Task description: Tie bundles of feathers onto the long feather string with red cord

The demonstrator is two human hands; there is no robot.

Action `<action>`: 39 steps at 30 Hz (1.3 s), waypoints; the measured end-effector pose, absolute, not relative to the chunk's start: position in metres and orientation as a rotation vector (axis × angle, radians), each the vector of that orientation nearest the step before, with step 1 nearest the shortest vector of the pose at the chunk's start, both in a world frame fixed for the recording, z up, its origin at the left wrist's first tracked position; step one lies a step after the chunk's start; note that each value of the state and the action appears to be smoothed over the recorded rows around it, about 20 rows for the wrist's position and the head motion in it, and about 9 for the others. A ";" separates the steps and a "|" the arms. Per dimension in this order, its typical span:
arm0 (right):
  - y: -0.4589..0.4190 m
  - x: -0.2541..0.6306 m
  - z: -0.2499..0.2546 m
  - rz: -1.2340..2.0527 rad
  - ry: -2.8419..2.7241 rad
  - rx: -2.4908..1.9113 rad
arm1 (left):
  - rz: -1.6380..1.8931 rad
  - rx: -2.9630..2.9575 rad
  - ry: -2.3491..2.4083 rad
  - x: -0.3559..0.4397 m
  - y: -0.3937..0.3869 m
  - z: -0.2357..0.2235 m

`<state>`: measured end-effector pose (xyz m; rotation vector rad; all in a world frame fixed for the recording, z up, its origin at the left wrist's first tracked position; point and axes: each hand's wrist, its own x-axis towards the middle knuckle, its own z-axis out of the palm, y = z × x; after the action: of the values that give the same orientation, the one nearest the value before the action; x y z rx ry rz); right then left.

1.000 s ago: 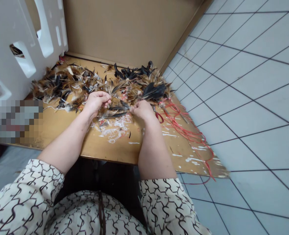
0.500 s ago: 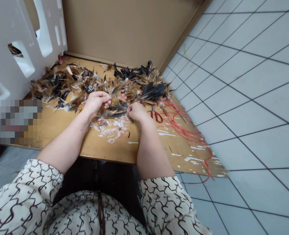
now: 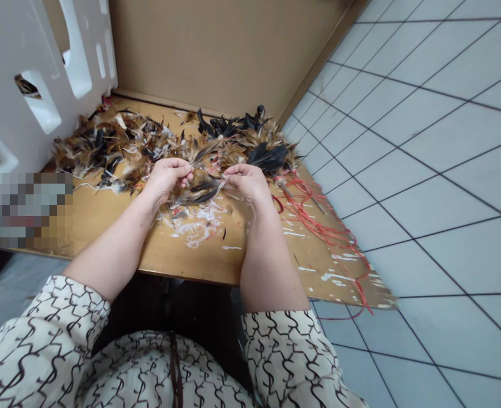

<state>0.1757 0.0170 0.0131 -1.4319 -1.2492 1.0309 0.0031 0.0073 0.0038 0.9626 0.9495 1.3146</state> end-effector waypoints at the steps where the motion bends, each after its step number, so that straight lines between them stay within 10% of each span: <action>1: 0.018 0.177 0.013 1.048 -1.231 -1.388 | 1.314 0.963 0.947 0.003 0.007 0.004; 39: 0.017 0.150 0.000 1.420 -0.935 -0.837 | 1.225 0.826 0.942 0.010 0.007 0.001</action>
<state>0.1495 0.0170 0.0000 -0.8372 -0.9354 1.4201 0.0096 0.0068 0.0008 0.8262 0.9416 1.2249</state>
